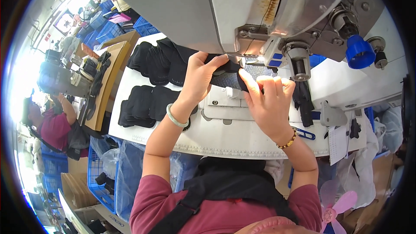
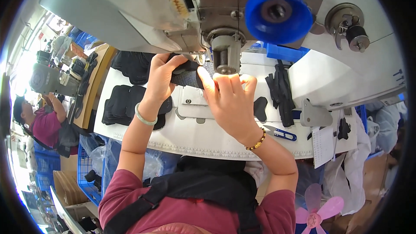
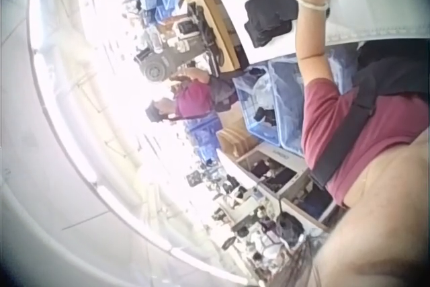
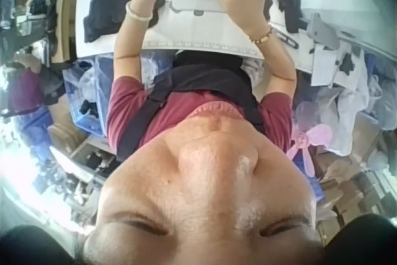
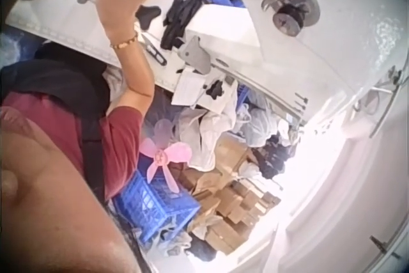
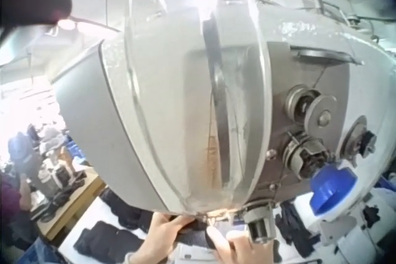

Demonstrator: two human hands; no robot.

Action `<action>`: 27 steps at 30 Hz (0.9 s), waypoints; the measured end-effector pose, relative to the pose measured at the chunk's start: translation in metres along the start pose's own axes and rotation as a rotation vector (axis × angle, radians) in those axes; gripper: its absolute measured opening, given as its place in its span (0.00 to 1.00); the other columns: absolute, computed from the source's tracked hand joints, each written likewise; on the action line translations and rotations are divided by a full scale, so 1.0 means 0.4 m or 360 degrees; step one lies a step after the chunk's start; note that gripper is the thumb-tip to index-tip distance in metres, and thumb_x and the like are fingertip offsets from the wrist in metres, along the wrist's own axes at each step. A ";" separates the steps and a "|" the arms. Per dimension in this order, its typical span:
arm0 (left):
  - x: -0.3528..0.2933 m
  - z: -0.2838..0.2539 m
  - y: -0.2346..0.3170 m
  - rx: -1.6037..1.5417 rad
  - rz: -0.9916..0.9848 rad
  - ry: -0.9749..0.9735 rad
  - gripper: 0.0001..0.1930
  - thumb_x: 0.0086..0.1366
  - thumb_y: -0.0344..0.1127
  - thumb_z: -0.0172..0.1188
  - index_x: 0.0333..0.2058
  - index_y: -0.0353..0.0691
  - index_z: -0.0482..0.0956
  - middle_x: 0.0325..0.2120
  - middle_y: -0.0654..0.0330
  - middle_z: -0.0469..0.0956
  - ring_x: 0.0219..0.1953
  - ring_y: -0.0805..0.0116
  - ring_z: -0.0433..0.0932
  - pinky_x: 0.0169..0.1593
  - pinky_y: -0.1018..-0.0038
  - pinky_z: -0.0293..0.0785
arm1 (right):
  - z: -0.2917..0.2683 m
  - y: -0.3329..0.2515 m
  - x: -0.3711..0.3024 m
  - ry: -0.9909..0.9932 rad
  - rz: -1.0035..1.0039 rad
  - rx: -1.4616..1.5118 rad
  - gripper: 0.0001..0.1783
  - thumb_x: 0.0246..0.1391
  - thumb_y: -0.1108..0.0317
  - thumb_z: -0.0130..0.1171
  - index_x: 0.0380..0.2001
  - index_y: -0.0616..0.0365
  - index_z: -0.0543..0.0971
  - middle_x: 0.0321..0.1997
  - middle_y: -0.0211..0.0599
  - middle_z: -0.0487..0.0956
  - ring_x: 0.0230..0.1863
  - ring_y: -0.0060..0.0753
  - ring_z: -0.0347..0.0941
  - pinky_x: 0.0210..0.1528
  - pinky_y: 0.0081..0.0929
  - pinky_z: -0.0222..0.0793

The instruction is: Stitching black fabric components of a shoe using a sewing machine in an industrial setting.

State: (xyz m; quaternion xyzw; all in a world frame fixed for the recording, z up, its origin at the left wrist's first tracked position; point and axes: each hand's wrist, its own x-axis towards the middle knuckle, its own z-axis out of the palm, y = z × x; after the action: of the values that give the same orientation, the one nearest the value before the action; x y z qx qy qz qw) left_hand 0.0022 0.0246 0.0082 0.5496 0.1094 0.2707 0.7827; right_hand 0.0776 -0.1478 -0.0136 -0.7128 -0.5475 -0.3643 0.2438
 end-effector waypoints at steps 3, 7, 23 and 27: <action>0.014 -0.015 -0.003 0.0030 0.0019 -0.0071 0.08 0.60 0.22 0.57 0.37 0.26 0.77 0.33 0.55 0.80 0.32 0.72 0.80 0.37 0.78 0.77 | 0.010 -0.007 -0.004 0.0022 -0.0039 -0.0072 0.29 0.39 0.67 0.66 0.51 0.49 0.76 0.34 0.27 0.64 0.35 0.27 0.62 0.42 0.35 0.53; 0.063 -0.049 0.038 0.0016 -0.0350 -0.0162 0.07 0.56 0.23 0.58 0.35 0.28 0.77 0.31 0.55 0.79 0.30 0.70 0.80 0.35 0.76 0.79 | 0.015 -0.016 -0.001 0.0044 -0.0079 -0.0143 0.28 0.39 0.67 0.65 0.50 0.50 0.77 0.34 0.28 0.62 0.35 0.27 0.61 0.41 0.35 0.54; 0.001 0.011 -0.006 -0.0120 -0.0322 -0.0028 0.11 0.53 0.27 0.61 0.37 0.31 0.76 0.31 0.57 0.79 0.31 0.72 0.79 0.36 0.76 0.78 | 0.036 0.077 -0.029 0.0321 -0.0126 0.0219 0.20 0.36 0.73 0.65 0.38 0.48 0.80 0.33 0.24 0.71 0.32 0.30 0.63 0.44 0.35 0.58; -0.023 0.026 -0.020 -0.0089 -0.0202 0.0115 0.09 0.56 0.27 0.61 0.36 0.33 0.77 0.31 0.60 0.79 0.32 0.75 0.78 0.37 0.78 0.75 | 0.031 0.096 -0.023 0.0310 -0.0113 0.0307 0.19 0.38 0.82 0.60 0.38 0.55 0.80 0.39 0.31 0.77 0.40 0.33 0.73 0.44 0.31 0.65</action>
State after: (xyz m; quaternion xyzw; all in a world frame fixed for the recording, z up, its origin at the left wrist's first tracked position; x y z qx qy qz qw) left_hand 0.0018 0.0091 0.0035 0.5092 0.1647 0.2432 0.8090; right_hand 0.1164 -0.1550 -0.0264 -0.6274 -0.5786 -0.3859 0.3502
